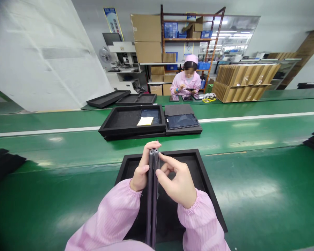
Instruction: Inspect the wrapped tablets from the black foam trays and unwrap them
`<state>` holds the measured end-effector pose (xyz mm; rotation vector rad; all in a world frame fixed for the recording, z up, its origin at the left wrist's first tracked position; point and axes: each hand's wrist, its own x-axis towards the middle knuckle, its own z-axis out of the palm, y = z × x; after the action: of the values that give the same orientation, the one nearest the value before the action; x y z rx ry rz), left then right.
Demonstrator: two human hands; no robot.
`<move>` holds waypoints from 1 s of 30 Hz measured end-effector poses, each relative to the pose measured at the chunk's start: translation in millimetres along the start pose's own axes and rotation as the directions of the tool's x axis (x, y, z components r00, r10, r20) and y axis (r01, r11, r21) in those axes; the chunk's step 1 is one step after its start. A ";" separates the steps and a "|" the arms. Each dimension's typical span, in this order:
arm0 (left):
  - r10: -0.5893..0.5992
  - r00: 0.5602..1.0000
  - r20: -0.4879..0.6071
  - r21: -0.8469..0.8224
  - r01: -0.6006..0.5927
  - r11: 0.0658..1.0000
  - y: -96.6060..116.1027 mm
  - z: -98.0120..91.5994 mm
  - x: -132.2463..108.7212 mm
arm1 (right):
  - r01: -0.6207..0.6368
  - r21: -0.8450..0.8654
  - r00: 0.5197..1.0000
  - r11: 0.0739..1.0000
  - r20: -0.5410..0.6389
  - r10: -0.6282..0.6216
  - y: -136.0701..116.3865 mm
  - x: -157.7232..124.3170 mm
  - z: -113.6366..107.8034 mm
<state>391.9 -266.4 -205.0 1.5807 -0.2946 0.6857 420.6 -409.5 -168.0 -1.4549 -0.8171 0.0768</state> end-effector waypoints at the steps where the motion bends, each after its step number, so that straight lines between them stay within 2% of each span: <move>1: -0.003 1.000 -0.002 0.001 0.003 1.000 0.2 -0.1 0.1 | -0.010 0.003 1.000 1.000 0.008 0.010 0.0 0.1 0.1; 10: 0.045 0.999 0.028 -0.042 -0.044 0.998 -0.2 -0.3 1.0 | 0.052 -0.009 0.999 0.999 -0.006 -0.052 -3.0 0.7 -1.0; 17: -0.016 1.000 0.016 0.002 0.016 1.000 2.1 0.6 1.8 | 0.027 -0.075 1.000 0.997 -0.001 -0.027 -3.8 -0.8 0.9; 22: -0.013 1.000 0.002 0.006 0.013 1.000 0.3 -1.0 2.1 | -0.003 -0.094 1.000 0.996 -0.017 0.001 -1.1 -1.5 3.8; 30: -0.007 1.000 0.006 0.012 0.007 1.000 -1.6 -3.0 1.7 | -0.007 -0.120 0.997 0.993 0.069 0.015 -0.3 -1.4 -0.9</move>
<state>393.4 -262.9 -205.4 1.5951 -0.2894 0.6783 419.9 -411.0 -168.2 -1.5773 -0.8834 0.0889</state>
